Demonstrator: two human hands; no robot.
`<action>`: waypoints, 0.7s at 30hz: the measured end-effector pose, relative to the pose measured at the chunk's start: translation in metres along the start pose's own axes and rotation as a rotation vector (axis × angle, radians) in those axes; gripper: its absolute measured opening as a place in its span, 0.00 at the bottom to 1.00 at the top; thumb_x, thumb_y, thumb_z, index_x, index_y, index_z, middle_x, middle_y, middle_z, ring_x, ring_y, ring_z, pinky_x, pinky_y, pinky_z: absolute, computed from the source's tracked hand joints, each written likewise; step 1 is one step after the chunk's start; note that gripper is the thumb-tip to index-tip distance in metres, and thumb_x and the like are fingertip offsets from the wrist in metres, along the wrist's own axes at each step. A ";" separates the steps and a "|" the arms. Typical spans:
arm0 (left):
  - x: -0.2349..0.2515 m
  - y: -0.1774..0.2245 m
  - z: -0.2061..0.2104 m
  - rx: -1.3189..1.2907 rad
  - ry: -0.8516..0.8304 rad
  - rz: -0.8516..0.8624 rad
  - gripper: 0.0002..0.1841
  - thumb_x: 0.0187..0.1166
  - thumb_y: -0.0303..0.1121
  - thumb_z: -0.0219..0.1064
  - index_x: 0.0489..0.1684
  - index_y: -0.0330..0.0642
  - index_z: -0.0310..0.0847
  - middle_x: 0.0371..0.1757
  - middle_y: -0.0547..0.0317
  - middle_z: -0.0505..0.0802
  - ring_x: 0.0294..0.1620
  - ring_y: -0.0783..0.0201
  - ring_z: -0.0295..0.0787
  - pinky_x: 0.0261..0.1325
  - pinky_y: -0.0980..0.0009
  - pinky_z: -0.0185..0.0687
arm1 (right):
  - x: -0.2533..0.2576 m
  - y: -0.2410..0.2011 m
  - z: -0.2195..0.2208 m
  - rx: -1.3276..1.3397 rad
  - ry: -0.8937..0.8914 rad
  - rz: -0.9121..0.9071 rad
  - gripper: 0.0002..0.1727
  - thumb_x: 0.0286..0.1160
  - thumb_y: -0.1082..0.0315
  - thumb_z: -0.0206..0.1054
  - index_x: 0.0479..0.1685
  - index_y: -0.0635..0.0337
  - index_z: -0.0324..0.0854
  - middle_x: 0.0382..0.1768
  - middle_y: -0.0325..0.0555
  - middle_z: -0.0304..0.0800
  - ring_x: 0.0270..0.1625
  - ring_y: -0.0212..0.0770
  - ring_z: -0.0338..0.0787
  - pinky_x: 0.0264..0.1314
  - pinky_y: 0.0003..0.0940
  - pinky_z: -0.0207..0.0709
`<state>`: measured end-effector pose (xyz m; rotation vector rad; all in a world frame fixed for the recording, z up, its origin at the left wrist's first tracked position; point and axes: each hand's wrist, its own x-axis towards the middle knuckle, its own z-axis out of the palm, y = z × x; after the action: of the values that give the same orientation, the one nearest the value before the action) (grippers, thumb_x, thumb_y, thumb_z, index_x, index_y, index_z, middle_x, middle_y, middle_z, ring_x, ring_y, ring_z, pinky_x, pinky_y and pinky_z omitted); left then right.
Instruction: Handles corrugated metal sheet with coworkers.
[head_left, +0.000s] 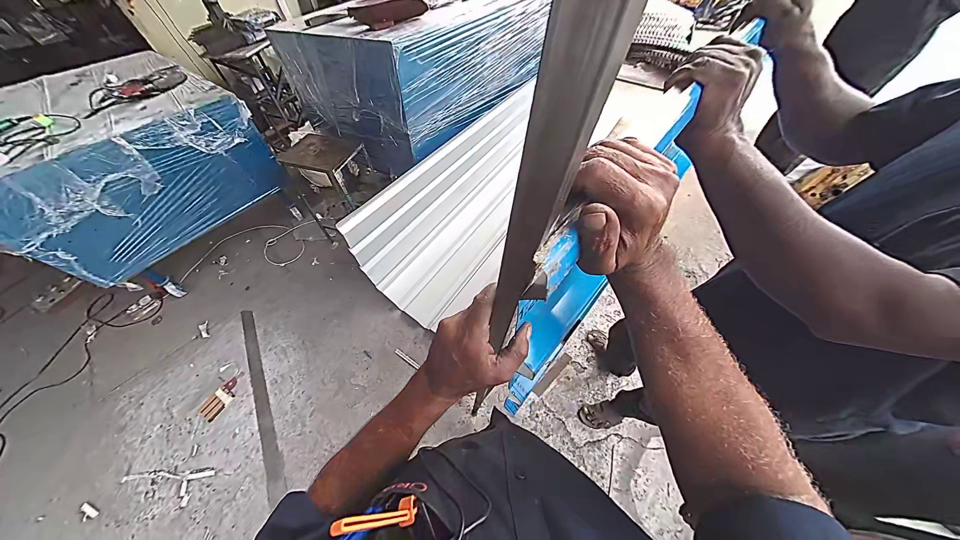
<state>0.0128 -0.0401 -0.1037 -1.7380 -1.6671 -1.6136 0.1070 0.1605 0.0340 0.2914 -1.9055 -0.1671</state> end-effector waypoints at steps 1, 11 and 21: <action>0.002 -0.002 -0.001 0.004 -0.013 0.024 0.29 0.74 0.38 0.73 0.62 0.17 0.78 0.41 0.46 0.97 0.39 0.64 0.98 0.41 0.66 0.96 | 0.000 0.001 0.000 0.004 0.002 -0.001 0.38 0.91 0.44 0.33 0.32 0.61 0.84 0.27 0.54 0.90 0.33 0.48 0.89 0.36 0.45 0.74; 0.006 -0.009 -0.005 -0.070 -0.034 0.069 0.25 0.75 0.33 0.72 0.60 0.15 0.79 0.38 0.45 0.97 0.36 0.65 0.98 0.40 0.67 0.96 | -0.001 0.001 0.003 0.014 0.014 0.006 0.38 0.89 0.44 0.34 0.33 0.60 0.86 0.30 0.53 0.93 0.36 0.49 0.92 0.38 0.47 0.78; 0.008 -0.008 -0.006 -0.116 -0.039 0.064 0.25 0.74 0.32 0.72 0.60 0.13 0.78 0.39 0.44 0.97 0.38 0.65 0.99 0.42 0.67 0.97 | 0.001 0.002 0.003 0.028 0.020 -0.001 0.37 0.88 0.45 0.35 0.33 0.60 0.86 0.30 0.53 0.94 0.35 0.48 0.92 0.36 0.46 0.77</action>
<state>0.0014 -0.0375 -0.0988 -1.8690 -1.5461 -1.6891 0.1041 0.1617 0.0341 0.3122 -1.8892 -0.1380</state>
